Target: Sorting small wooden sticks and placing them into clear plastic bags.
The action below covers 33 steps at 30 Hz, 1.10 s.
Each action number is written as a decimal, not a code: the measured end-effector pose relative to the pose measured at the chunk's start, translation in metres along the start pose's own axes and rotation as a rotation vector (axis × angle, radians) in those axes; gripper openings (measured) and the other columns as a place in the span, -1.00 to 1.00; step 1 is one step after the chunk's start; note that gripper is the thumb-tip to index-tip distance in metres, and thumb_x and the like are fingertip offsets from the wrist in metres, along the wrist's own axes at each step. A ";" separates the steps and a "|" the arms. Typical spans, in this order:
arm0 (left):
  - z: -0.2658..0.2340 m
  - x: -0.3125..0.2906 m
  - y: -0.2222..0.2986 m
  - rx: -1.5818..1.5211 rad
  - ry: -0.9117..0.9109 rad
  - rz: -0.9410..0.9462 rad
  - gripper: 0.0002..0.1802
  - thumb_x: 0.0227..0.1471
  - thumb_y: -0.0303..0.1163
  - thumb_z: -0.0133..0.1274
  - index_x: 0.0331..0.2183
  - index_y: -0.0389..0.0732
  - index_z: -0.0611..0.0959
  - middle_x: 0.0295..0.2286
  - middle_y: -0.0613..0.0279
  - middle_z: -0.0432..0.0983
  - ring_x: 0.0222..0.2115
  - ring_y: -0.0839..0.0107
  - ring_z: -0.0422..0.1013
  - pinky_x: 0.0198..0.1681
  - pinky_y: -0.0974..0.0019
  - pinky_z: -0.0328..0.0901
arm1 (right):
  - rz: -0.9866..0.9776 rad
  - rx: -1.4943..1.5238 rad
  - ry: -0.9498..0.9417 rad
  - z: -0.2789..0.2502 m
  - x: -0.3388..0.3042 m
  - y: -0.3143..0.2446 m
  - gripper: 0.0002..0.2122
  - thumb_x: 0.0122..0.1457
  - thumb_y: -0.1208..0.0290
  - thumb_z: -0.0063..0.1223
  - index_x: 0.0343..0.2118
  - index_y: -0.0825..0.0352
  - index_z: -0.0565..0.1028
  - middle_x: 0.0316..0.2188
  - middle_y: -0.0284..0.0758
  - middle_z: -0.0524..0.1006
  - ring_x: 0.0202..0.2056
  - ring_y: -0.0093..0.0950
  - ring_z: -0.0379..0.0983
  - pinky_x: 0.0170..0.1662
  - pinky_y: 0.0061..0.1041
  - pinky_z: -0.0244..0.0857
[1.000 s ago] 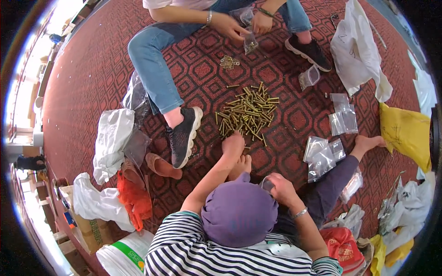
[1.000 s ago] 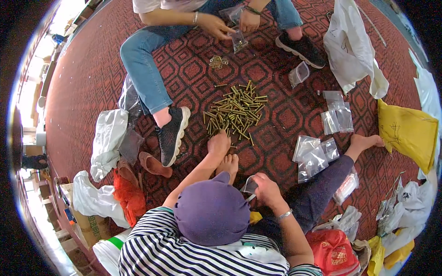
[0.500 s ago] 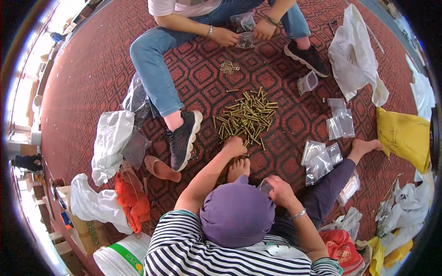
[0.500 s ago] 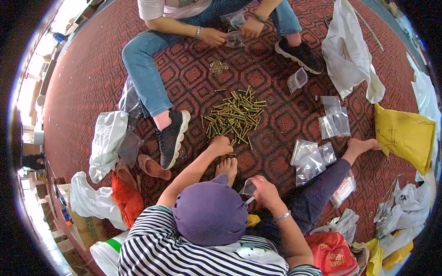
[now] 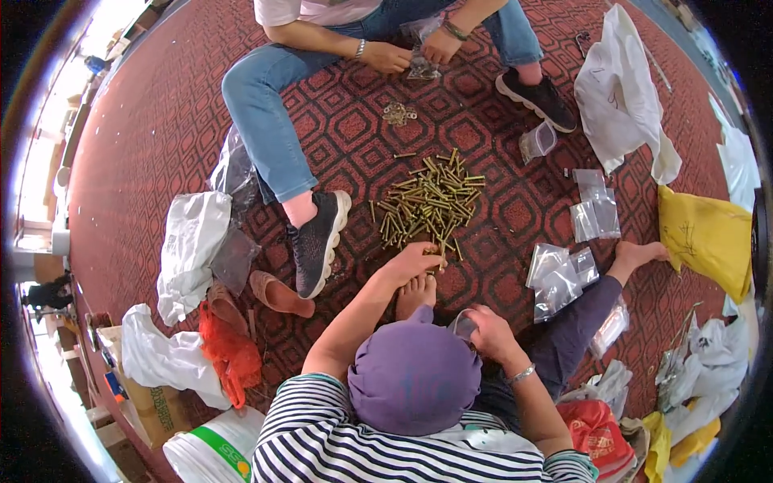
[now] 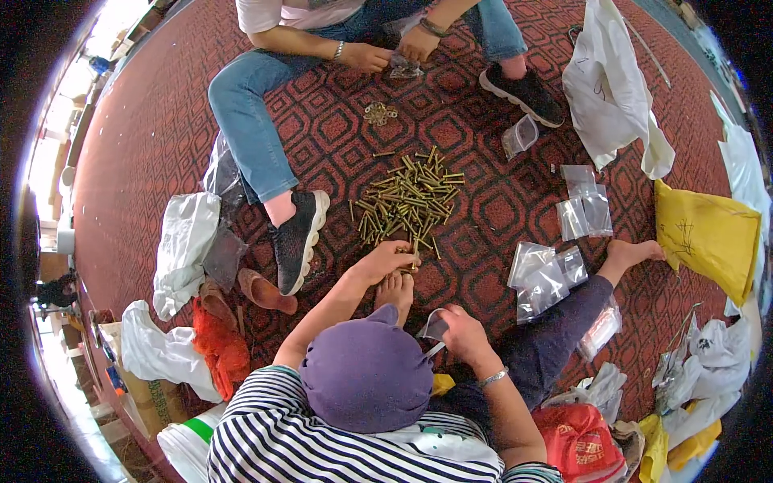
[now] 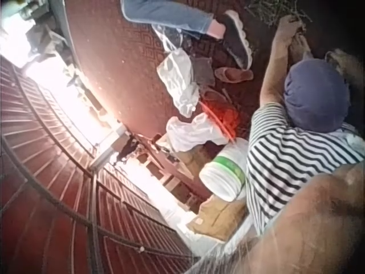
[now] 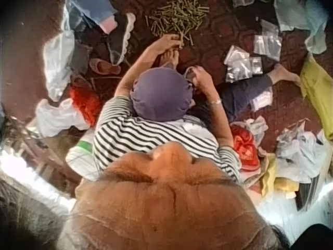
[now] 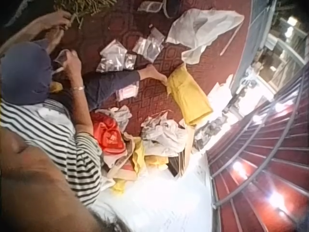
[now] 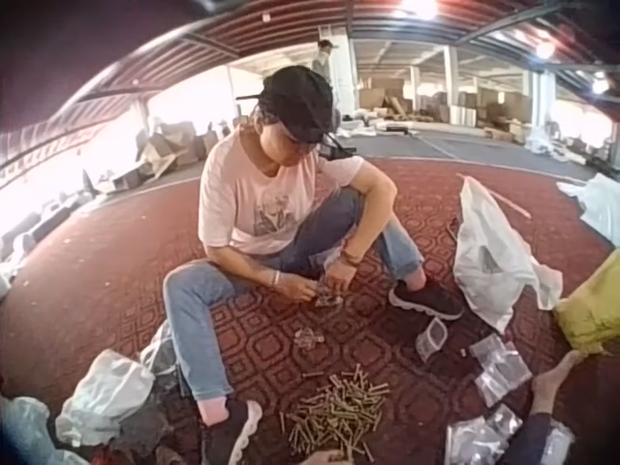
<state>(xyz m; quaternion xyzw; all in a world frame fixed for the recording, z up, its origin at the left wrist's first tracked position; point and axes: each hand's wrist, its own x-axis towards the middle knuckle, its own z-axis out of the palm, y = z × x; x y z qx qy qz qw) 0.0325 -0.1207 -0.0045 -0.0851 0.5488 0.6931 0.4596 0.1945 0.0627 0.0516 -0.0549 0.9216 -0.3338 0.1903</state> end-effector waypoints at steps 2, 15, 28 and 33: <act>0.008 0.018 -0.007 0.648 -0.021 0.073 -0.85 -0.09 -0.50 -0.10 -0.40 -0.32 0.52 -0.60 0.18 0.46 -0.58 0.44 0.36 -0.60 0.44 0.21 | 0.014 0.030 -0.005 -0.003 0.000 -0.001 -0.66 -0.18 0.53 -0.14 -0.23 0.27 0.40 -0.20 -0.27 0.41 -0.22 -0.25 0.35 -0.22 -0.46 0.28; 0.005 0.043 -0.024 0.716 0.014 -0.036 -0.67 -0.09 -0.23 -0.02 -0.32 -0.27 0.50 -0.59 0.15 0.48 -0.54 0.26 0.44 -0.57 0.33 0.29 | -0.013 0.015 0.079 0.003 -0.009 0.011 -0.68 -0.16 0.52 -0.15 -0.24 0.24 0.38 -0.18 -0.29 0.40 -0.23 -0.27 0.36 -0.24 -0.43 0.30; -0.003 0.023 -0.018 -0.474 -0.083 -0.259 -0.63 0.06 -0.39 -0.20 -0.07 -0.26 0.33 -0.33 0.03 0.45 -0.40 0.29 0.45 -0.45 0.32 0.37 | -0.029 0.114 0.031 0.003 -0.004 0.011 -0.70 -0.16 0.52 -0.16 -0.27 0.25 0.39 -0.25 -0.31 0.43 -0.23 -0.27 0.36 -0.25 -0.45 0.28; -0.008 0.027 -0.030 -0.404 -0.094 -0.198 -0.64 0.03 -0.47 -0.18 -0.07 -0.28 0.34 -0.31 0.03 0.44 -0.38 0.31 0.45 -0.43 0.36 0.37 | -0.013 0.106 0.022 0.010 -0.005 0.014 -0.71 -0.14 0.51 -0.15 -0.27 0.25 0.39 -0.23 -0.31 0.42 -0.23 -0.27 0.36 -0.27 -0.44 0.29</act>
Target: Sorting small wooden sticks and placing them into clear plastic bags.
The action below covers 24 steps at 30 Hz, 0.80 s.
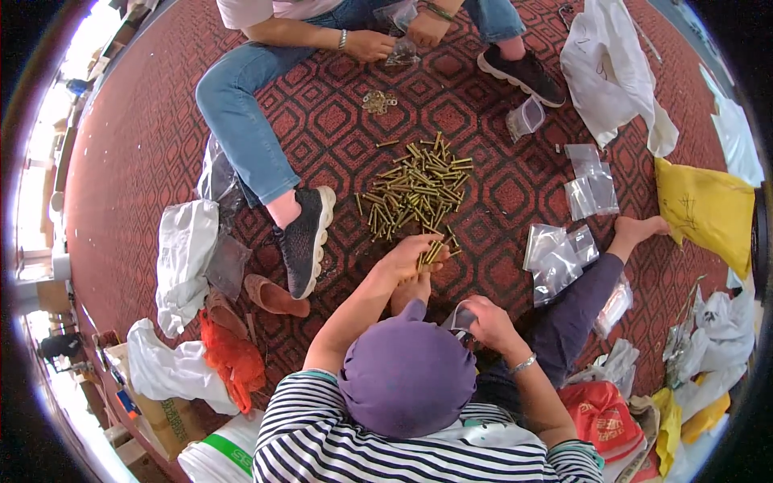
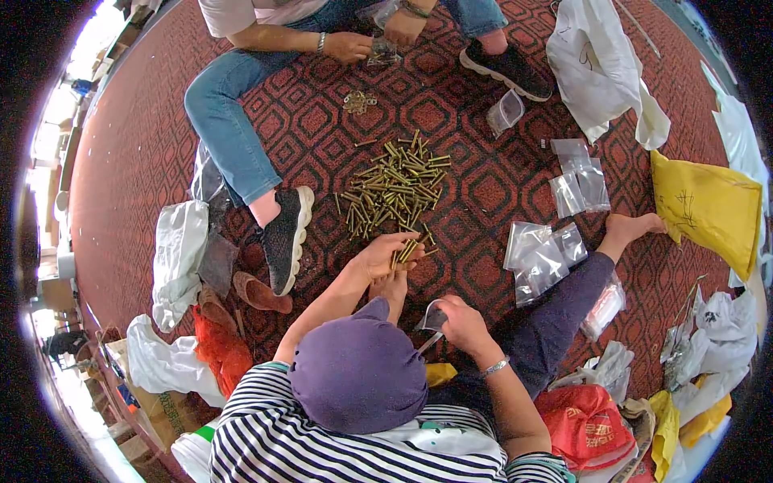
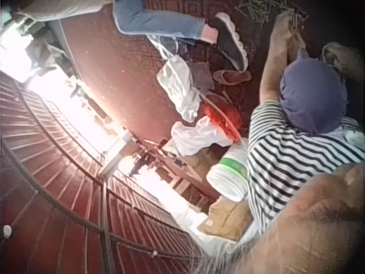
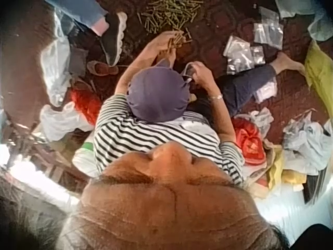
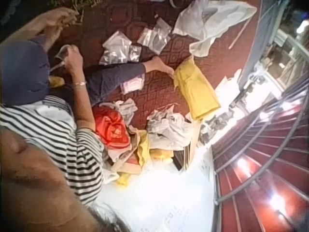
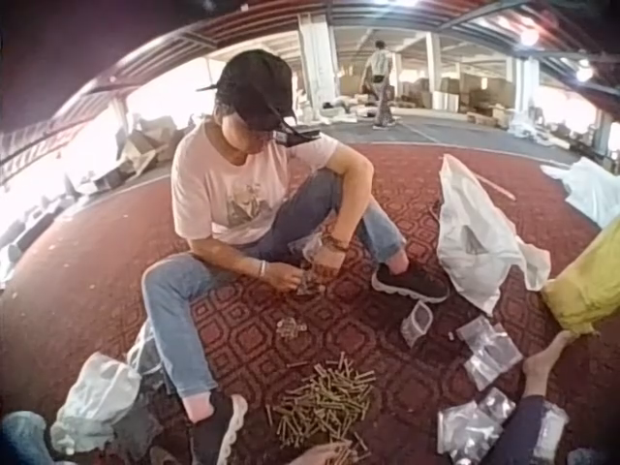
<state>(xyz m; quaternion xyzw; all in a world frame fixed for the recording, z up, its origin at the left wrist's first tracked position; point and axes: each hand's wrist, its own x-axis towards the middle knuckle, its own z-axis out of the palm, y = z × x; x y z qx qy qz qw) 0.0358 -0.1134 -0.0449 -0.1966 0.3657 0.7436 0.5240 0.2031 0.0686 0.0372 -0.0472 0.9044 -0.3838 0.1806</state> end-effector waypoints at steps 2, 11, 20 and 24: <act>-0.002 0.002 -0.002 0.010 -0.014 0.013 -0.64 0.03 -0.48 -0.17 -0.08 -0.29 0.35 -0.31 0.03 0.44 -0.38 0.32 0.44 -0.42 0.37 0.38 | 0.012 0.002 -0.005 0.001 0.000 0.000 -0.71 -0.14 0.51 -0.15 -0.27 0.25 0.39 -0.23 -0.31 0.42 -0.23 -0.28 0.36 -0.27 -0.44 0.29; -0.004 0.004 0.002 0.054 -0.036 0.139 -0.68 -0.05 -0.57 -0.11 -0.16 -0.27 0.39 -0.39 0.08 0.45 -0.41 0.40 0.43 -0.48 0.43 0.33 | 0.023 -0.031 -0.012 0.000 0.000 0.002 -0.72 -0.13 0.51 -0.15 -0.26 0.25 0.39 -0.22 -0.29 0.42 -0.24 -0.25 0.37 -0.27 -0.43 0.31; 0.042 0.021 0.006 1.777 0.272 0.505 -0.82 -0.15 -0.55 -0.05 -0.37 -0.28 0.48 -0.57 0.12 0.43 -0.62 0.25 0.39 -0.59 0.30 0.30 | 0.104 -0.057 -0.061 -0.002 0.000 -0.004 -0.68 -0.14 0.52 -0.13 -0.22 0.23 0.40 -0.19 -0.29 0.41 -0.23 -0.26 0.37 -0.26 -0.42 0.32; 0.046 0.039 -0.003 2.160 0.258 0.627 -0.87 -0.20 -0.51 -0.02 -0.45 -0.28 0.50 -0.61 0.11 0.43 -0.65 0.18 0.38 -0.60 0.24 0.28 | 0.117 -0.053 -0.056 -0.001 -0.004 0.000 -0.66 -0.14 0.53 -0.12 -0.20 0.21 0.41 -0.19 -0.31 0.41 -0.23 -0.27 0.38 -0.26 -0.42 0.32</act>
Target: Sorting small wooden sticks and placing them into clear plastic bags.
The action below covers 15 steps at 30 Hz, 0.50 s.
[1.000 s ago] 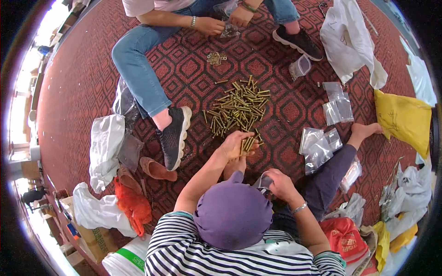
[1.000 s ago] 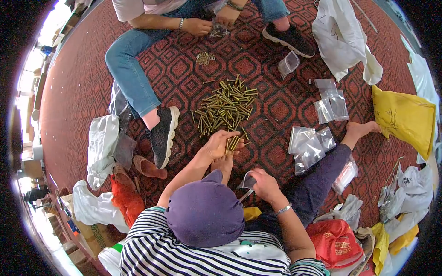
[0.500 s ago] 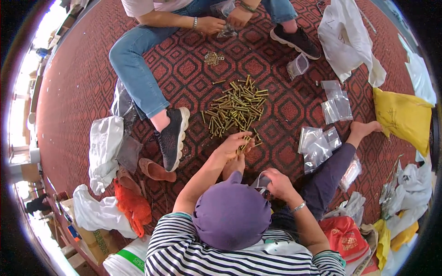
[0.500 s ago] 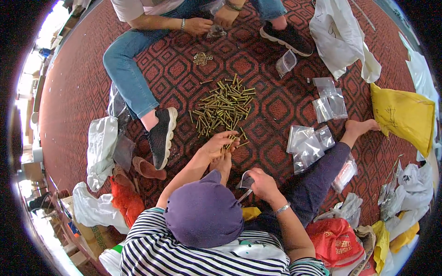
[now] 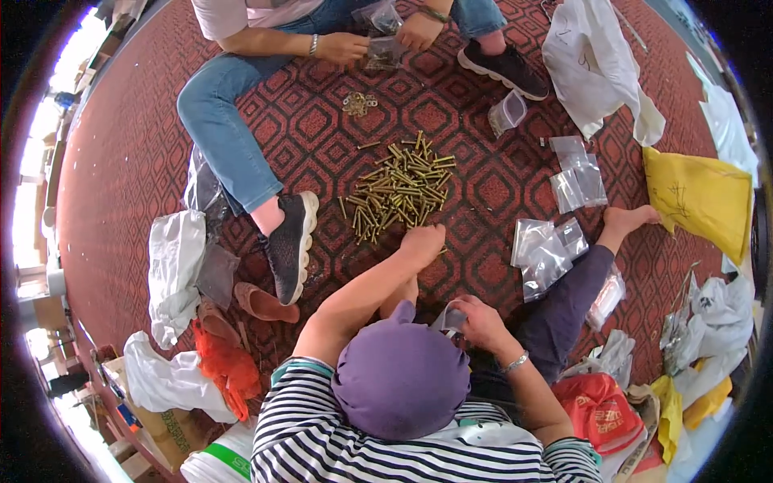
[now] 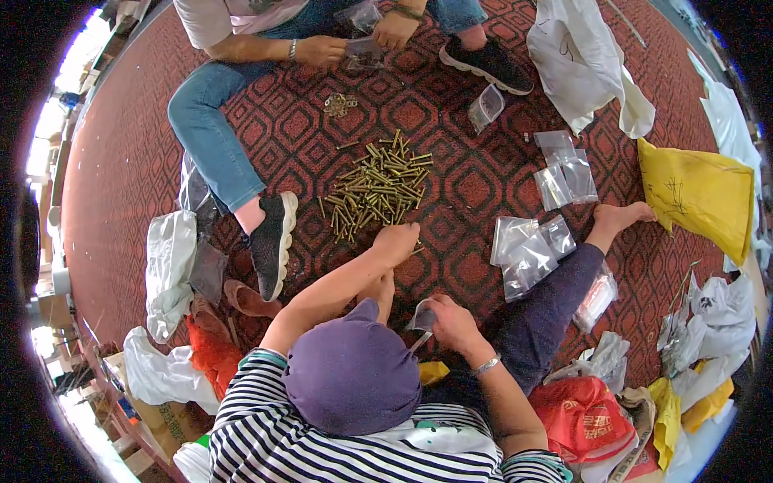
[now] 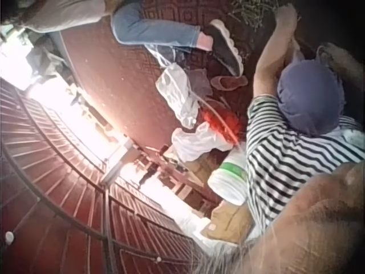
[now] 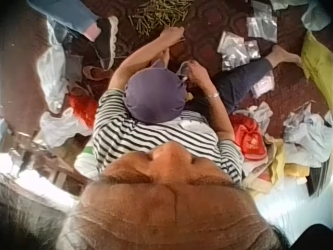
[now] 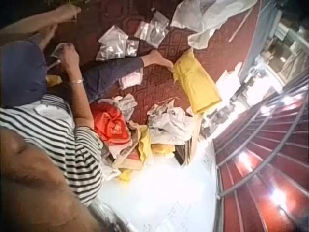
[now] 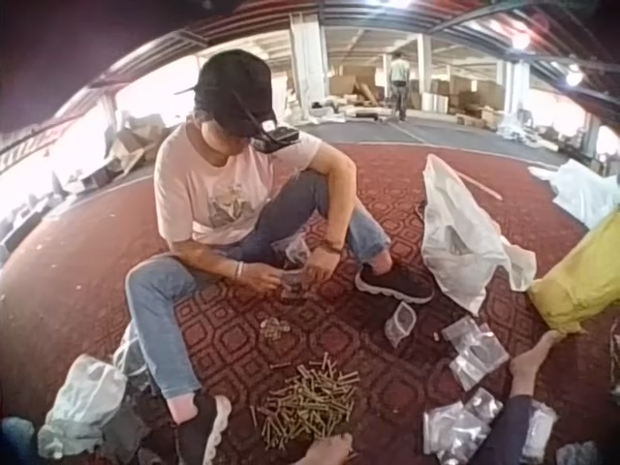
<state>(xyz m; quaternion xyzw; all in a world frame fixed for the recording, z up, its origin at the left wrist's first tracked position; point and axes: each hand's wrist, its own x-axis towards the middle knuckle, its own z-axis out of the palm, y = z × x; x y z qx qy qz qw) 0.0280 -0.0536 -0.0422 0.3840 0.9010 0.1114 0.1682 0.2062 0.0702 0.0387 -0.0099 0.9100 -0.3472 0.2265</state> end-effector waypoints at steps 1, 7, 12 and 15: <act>0.003 0.003 0.000 0.052 -0.019 0.013 -0.87 -0.21 -0.49 -0.01 -0.47 -0.28 0.50 -0.60 0.10 0.44 -0.65 0.15 0.37 -0.59 0.21 0.28 | 0.003 0.006 0.002 0.001 -0.001 0.001 -0.65 -0.14 0.53 -0.12 -0.20 0.21 0.41 -0.19 -0.31 0.41 -0.23 -0.27 0.38 -0.26 -0.42 0.33; 0.003 0.008 -0.004 0.067 -0.023 0.060 -0.87 -0.21 -0.47 -0.01 -0.48 -0.28 0.52 -0.60 0.09 0.45 -0.65 0.15 0.37 -0.58 0.20 0.26 | -0.049 0.006 0.020 0.001 0.000 0.000 -0.64 -0.15 0.54 -0.11 -0.18 0.19 0.41 -0.19 -0.34 0.41 -0.23 -0.30 0.38 -0.25 -0.44 0.33; -0.016 0.001 -0.016 -0.652 -0.028 -0.102 -0.86 -0.16 -0.45 -0.03 -0.46 -0.28 0.54 -0.62 0.14 0.44 -0.67 0.30 0.33 -0.61 0.31 0.23 | -0.034 -0.033 0.035 0.007 0.001 0.000 -0.68 -0.13 0.52 -0.12 -0.22 0.19 0.42 -0.20 -0.35 0.41 -0.24 -0.31 0.38 -0.24 -0.45 0.32; -0.033 -0.016 -0.026 -1.020 -0.049 -0.182 -0.85 -0.13 -0.44 -0.04 -0.45 -0.28 0.56 -0.64 0.17 0.43 -0.68 0.38 0.32 -0.62 0.36 0.22 | -0.039 -0.042 0.009 -0.003 0.000 -0.006 -0.70 -0.11 0.47 -0.12 -0.22 0.20 0.42 -0.22 -0.33 0.42 -0.24 -0.31 0.37 -0.24 -0.46 0.30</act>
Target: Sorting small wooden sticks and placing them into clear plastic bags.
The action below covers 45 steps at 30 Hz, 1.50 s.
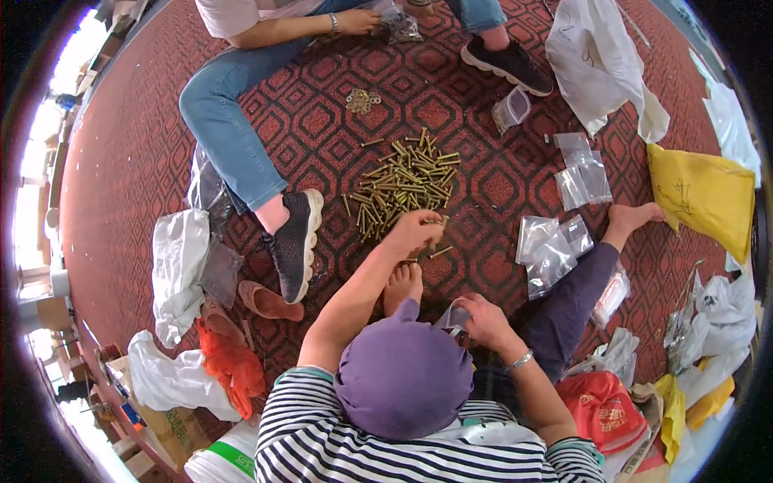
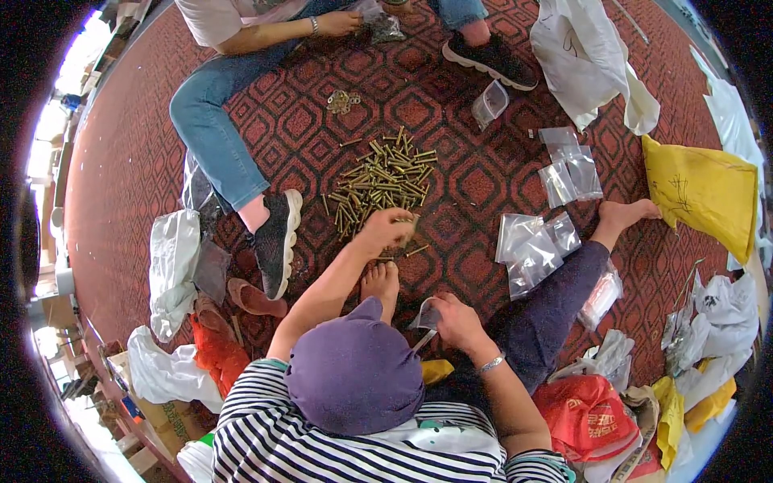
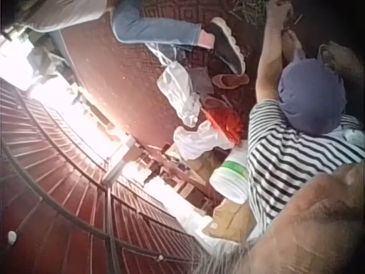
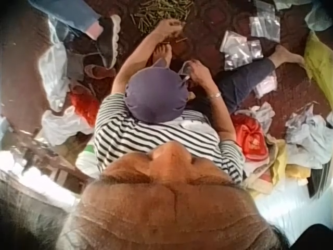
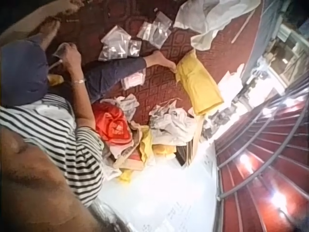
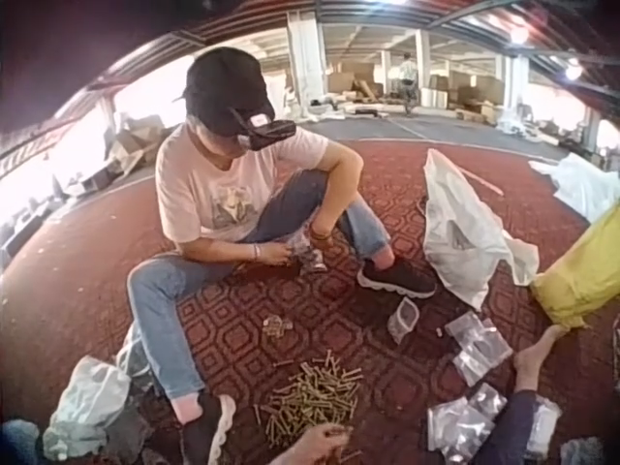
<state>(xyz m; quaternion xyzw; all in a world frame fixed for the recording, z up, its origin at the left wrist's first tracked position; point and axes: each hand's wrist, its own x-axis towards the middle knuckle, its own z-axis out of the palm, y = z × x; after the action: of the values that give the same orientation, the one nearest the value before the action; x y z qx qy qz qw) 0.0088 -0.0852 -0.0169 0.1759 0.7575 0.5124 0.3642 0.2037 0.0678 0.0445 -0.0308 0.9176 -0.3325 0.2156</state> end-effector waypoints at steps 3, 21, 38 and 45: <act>-0.024 -0.025 0.005 -0.960 0.007 -0.235 -0.79 -0.09 -0.39 -0.04 -0.37 -0.29 0.56 -0.65 0.19 0.41 -0.65 0.46 0.30 -0.61 0.39 0.20 | -0.021 -0.008 -0.027 -0.006 0.002 -0.003 -0.71 -0.09 0.42 -0.12 -0.23 0.20 0.42 -0.24 -0.32 0.43 -0.24 -0.31 0.37 -0.25 -0.46 0.29; -0.010 -0.029 -0.046 1.082 -0.268 0.195 -0.88 -0.16 -0.39 -0.06 -0.53 -0.22 0.51 -0.52 0.04 0.40 -0.56 0.07 0.38 -0.49 0.15 0.30 | 0.007 0.045 0.011 0.002 0.003 -0.001 -0.74 -0.08 0.45 -0.13 -0.25 0.19 0.41 -0.24 -0.35 0.41 -0.23 -0.30 0.36 -0.26 -0.46 0.29; 0.018 -0.028 -0.042 0.873 -0.073 0.267 -0.89 -0.14 -0.43 -0.11 -0.44 -0.13 0.46 -0.52 0.12 0.36 -0.55 0.07 0.37 -0.52 0.14 0.31 | -0.021 0.055 0.101 0.002 -0.004 0.005 -0.71 -0.15 0.51 -0.14 -0.27 0.22 0.40 -0.20 -0.32 0.40 -0.24 -0.28 0.37 -0.26 -0.46 0.31; 0.057 -0.005 -0.031 1.094 0.048 0.249 -0.87 -0.17 -0.45 -0.09 -0.43 -0.12 0.47 -0.54 0.17 0.38 -0.63 0.15 0.39 -0.55 0.21 0.31 | 0.024 0.003 0.279 -0.025 -0.001 0.007 -0.70 -0.15 0.53 -0.14 -0.26 0.26 0.40 -0.18 -0.30 0.40 -0.22 -0.27 0.37 -0.25 -0.43 0.30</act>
<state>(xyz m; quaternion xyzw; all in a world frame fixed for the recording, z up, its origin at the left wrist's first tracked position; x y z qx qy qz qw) 0.0568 -0.0642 -0.0553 0.4156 0.8946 0.0878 0.1391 0.1944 0.0882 0.0577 0.0272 0.9385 -0.3324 0.0899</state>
